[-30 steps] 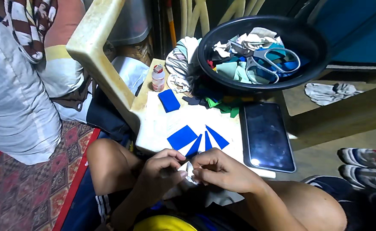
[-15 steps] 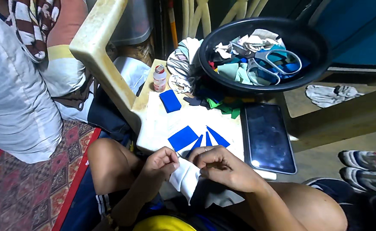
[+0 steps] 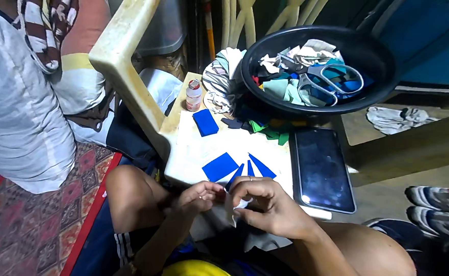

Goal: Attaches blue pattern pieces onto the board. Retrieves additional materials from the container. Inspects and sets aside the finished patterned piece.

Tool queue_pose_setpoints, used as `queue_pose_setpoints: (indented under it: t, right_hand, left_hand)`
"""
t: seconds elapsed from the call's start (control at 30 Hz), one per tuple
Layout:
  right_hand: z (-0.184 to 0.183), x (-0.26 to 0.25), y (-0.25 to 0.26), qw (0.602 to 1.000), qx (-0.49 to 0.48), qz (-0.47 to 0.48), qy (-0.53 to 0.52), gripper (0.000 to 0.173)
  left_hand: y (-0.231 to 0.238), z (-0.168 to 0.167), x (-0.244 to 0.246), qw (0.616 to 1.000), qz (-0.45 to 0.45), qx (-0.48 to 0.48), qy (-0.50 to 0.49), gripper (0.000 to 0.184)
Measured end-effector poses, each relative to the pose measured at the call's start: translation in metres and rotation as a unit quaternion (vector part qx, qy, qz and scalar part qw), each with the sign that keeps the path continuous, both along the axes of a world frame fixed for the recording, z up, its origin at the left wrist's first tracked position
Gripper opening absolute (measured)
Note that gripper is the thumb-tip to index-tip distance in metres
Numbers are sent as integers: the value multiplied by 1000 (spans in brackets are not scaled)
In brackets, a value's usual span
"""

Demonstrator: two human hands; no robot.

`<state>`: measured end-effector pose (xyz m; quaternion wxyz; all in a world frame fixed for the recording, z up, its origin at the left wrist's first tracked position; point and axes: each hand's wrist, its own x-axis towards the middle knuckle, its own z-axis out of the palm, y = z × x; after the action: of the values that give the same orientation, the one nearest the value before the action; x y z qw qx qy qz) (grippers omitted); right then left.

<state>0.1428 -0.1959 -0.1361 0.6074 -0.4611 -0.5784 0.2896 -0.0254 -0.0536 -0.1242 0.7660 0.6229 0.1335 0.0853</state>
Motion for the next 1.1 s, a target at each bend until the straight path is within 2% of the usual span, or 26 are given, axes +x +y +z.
queue_pose_setpoints:
  t: [0.07, 0.1, 0.17, 0.3, 0.4, 0.47, 0.57, 0.67, 0.73, 0.8, 0.9, 0.97, 1.03, 1.1]
  right_hand:
    - [0, -3, -1, 1000, -7, 24, -7, 8]
    - [1, -5, -1, 999, -11, 36, -13, 11]
    - [5, -10, -2, 998, -26, 49, -20, 17]
    - [6, -20, -2, 998, -57, 30, 0, 24]
    - [3, -25, -2, 993, -105, 17, 53, 34]
    - [4, -26, -1, 985, -155, 22, 73, 43]
    - [2, -29, 2, 978, -170, 7, 117, 37]
    - [-1, -27, 6, 977, -98, -50, 181, 34]
    - [-1, -24, 9, 973, -55, -81, 207, 36]
    - [0, -22, 14, 968, -28, -105, 228, 39]
    - [-2, -20, 20, 965, -11, -194, 174, 29]
    - [-6, -13, 22, 965, -5, -240, 103, 9]
    - [-8, -5, 24, 968, -15, -248, 48, 20]
    - [-7, 0, 26, 969, -32, -242, 28, 22]
  left_hand:
    - [1, 1, -3, 997, -1, 58, -59, 34]
    - [1, 5, -5, 991, -11, 117, -66, 46]
    - [-4, 12, -8, 973, -17, 226, -29, 56]
    - [-12, 24, -12, 949, -2, 300, 97, 41]
    - [-12, 22, -17, 928, 40, 361, 86, 16]
    - [-7, 10, -20, 926, 74, 369, 7, 18]
    - [0, 3, -20, 938, 88, 326, -72, 19]
    - [-1, 4, -19, 950, 143, 263, -84, 11]
    - [-4, 4, -15, 958, 171, 218, -78, 16]
    - [-4, 1, -6, 954, 198, 214, -66, 27]
    - [0, -1, 9, 950, 223, 209, -71, 38]
    - [10, -6, 15, 936, 219, 260, -92, 24]
    - [21, -10, 20, 913, 205, 337, -105, 2]
    - [27, -9, 25, 905, 194, 368, -91, 9]
